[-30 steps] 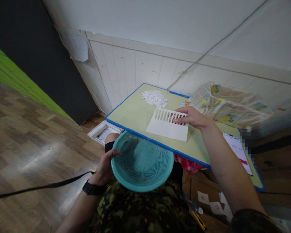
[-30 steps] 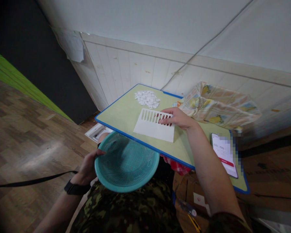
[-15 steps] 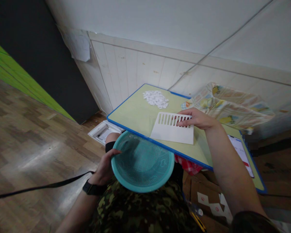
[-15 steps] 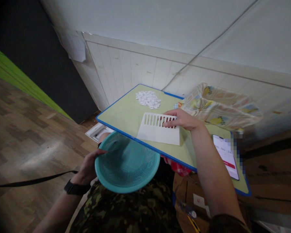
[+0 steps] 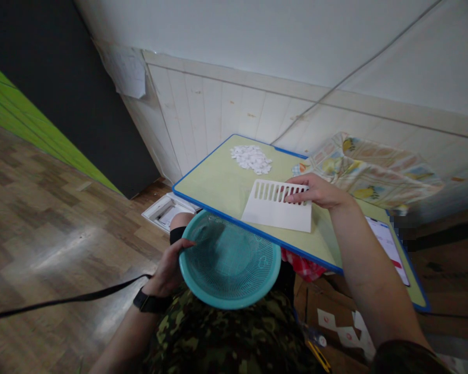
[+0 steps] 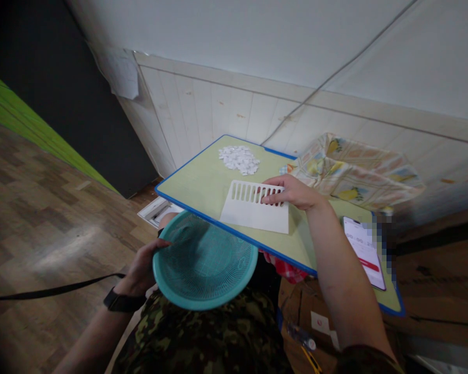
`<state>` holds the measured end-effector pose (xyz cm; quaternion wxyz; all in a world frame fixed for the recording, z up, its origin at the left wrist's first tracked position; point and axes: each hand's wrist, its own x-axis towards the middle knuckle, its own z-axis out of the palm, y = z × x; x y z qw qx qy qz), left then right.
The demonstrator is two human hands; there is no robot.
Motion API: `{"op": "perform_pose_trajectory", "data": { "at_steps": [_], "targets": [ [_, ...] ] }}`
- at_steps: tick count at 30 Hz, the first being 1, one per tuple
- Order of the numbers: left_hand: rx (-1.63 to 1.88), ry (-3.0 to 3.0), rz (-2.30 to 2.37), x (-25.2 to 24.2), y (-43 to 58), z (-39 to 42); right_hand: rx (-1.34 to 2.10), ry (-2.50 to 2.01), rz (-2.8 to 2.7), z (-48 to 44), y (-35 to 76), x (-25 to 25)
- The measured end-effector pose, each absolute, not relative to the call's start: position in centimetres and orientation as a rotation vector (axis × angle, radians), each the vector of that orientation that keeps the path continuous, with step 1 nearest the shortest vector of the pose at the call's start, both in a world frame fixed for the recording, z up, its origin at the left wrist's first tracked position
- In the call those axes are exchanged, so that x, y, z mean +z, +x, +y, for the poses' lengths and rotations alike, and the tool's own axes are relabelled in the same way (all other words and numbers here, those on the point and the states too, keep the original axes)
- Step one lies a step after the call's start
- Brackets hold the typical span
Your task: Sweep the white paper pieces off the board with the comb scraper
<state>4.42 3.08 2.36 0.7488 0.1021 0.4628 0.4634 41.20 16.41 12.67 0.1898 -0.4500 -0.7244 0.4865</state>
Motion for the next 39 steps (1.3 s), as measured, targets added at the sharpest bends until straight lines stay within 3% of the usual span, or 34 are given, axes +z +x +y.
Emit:
{"op": "perform_pose_trajectory", "data": {
  "at_steps": [18,24,28,33,39],
  "targets": [
    [1.000,0.201,1.032,2.2,4.3,3.1,1.394,-1.254,-1.980,16.3,40.1,12.1],
    [1.020,0.210,1.065,1.7,3.9,3.3,0.791,-1.200,-1.664,16.7,37.8,10.8],
    [1.055,0.201,1.049,1.6,3.5,3.6,0.505,-1.242,-1.741,16.3,35.5,10.2],
    [1.073,0.187,1.033,1.4,3.0,3.8,0.458,-1.250,-1.948,15.1,34.7,10.6],
    [1.075,0.184,1.027,1.7,2.9,3.8,0.639,-1.195,-2.081,14.0,35.5,12.2]
  ]
}}
